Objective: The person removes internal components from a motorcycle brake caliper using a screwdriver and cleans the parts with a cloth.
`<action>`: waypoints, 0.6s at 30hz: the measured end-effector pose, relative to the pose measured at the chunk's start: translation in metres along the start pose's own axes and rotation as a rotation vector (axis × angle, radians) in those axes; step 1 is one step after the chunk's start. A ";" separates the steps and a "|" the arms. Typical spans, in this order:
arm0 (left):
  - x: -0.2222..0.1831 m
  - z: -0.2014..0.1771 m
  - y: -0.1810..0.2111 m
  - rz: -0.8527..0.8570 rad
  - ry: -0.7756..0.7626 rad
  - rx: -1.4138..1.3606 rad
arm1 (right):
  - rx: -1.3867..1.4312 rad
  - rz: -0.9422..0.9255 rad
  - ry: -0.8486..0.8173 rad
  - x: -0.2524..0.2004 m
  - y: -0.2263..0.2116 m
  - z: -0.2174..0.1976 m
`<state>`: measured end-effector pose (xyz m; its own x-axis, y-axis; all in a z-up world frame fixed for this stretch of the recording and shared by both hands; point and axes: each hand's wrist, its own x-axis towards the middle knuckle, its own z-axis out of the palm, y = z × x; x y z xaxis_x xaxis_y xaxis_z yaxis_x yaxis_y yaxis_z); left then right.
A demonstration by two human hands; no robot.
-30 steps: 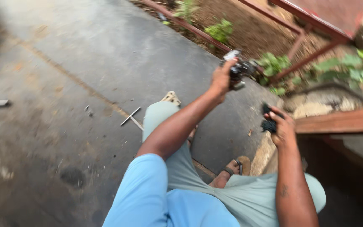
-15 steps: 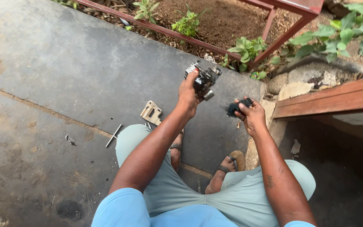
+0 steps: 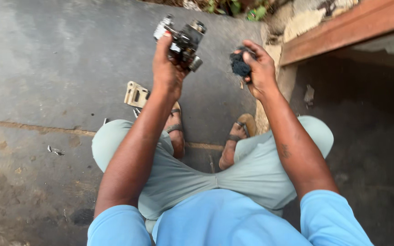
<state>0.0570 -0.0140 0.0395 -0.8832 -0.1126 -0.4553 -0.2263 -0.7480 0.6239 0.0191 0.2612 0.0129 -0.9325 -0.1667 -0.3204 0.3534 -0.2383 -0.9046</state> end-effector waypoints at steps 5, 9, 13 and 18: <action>-0.008 0.001 -0.007 0.000 0.033 0.166 | 0.222 -0.063 -0.198 -0.011 -0.011 0.018; -0.011 0.006 -0.015 -0.026 0.002 0.191 | -0.070 -0.149 -0.231 -0.023 -0.012 0.035; -0.013 0.007 -0.025 -0.079 -0.149 0.176 | -0.330 -0.103 -0.242 -0.045 0.003 0.059; -0.037 0.026 -0.032 -0.147 -0.247 0.282 | -0.687 0.078 -0.249 -0.042 0.006 0.070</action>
<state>0.0857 0.0310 0.0532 -0.8975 0.1683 -0.4077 -0.4309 -0.5314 0.7293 0.0654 0.1998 0.0407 -0.8332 -0.3902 -0.3918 0.2156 0.4233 -0.8800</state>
